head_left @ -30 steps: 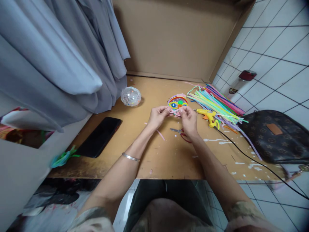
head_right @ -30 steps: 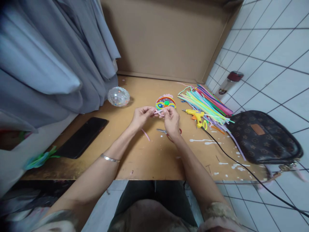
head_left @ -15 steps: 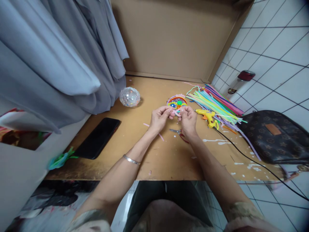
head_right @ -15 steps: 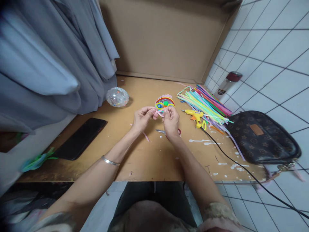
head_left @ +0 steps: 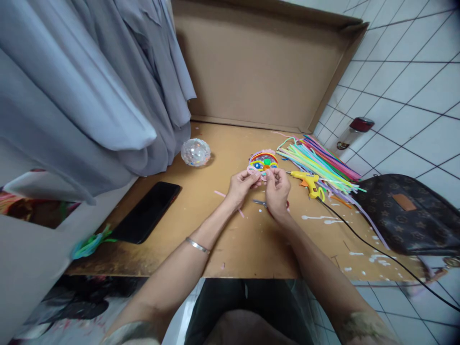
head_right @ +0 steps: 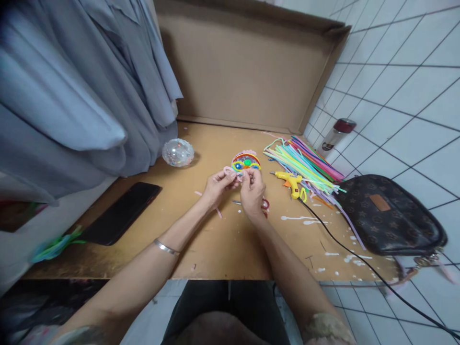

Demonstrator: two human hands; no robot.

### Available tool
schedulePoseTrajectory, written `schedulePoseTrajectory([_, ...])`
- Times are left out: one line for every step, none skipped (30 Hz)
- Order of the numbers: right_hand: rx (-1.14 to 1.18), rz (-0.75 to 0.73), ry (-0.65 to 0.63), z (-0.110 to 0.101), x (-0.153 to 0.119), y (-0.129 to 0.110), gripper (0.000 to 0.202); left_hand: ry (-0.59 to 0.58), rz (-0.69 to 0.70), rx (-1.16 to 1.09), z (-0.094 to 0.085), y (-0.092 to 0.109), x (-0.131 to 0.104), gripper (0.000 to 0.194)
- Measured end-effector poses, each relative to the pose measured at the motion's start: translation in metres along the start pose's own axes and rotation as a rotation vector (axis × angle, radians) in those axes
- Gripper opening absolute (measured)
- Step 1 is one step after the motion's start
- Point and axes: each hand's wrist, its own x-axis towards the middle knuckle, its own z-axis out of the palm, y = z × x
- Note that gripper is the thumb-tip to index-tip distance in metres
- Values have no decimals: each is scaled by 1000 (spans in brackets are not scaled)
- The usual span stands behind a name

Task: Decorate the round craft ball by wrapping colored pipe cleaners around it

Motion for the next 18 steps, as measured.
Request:
schedulePoseTrajectory([-19,-23,-17,-1,0,-2,19,10,2,-7,0,0,0,44])
schedulePoseTrajectory([-34,-39,-29,-1,-1,-3,19,19,5,-12,0,0,0,43])
schedulePoseTrajectory([-44,-45,-38,-2,0,-4,19,27,10,-15,0,0,1,41])
schedulePoseTrajectory([-44,-41,-46,-2,0,-4,19,31,13,-14,-1,0,1,40])
schedulePoseTrajectory([-35,-28,-53,-3,0,-4,20,33,17,-12,-1,0,2,39])
schedulePoseTrajectory([-20,-9,-58,-3,0,-4,21,32,18,-10,-1,0,2,39])
schedulePoseTrajectory([-4,9,-61,-2,0,-3,22,29,17,-9,-1,-1,2,39])
schedulePoseTrajectory([11,26,-61,-2,0,-2,22,25,14,-12,-1,-1,2,40])
schedulePoseTrajectory([23,39,-60,-1,0,-1,22,20,11,-18,-1,-2,2,40])
schedulePoseTrajectory([29,46,-55,0,0,0,22,15,9,-27,-1,-3,2,41])
schedulePoseTrajectory([33,52,-49,1,0,1,21,12,9,-37,-1,-3,2,41])
schedulePoseTrajectory([37,58,-44,1,0,1,20,9,9,-49,0,-4,2,41])
schedulePoseTrajectory([42,66,-40,2,0,2,19,6,7,-63,1,-4,1,41])
schedulePoseTrajectory([47,74,-36,2,0,3,19,2,3,-79,1,-4,1,41])
schedulePoseTrajectory([52,80,-33,2,0,3,19,-6,-7,-96,2,-4,0,40])
schedulePoseTrajectory([55,81,-32,2,1,3,19,-15,-18,-113,2,-4,0,40])
schedulePoseTrajectory([58,78,-32,2,1,2,19,-23,-29,-129,3,-3,-1,40])
schedulePoseTrajectory([59,71,-32,2,1,2,19,-30,-38,-142,3,-3,-1,40])
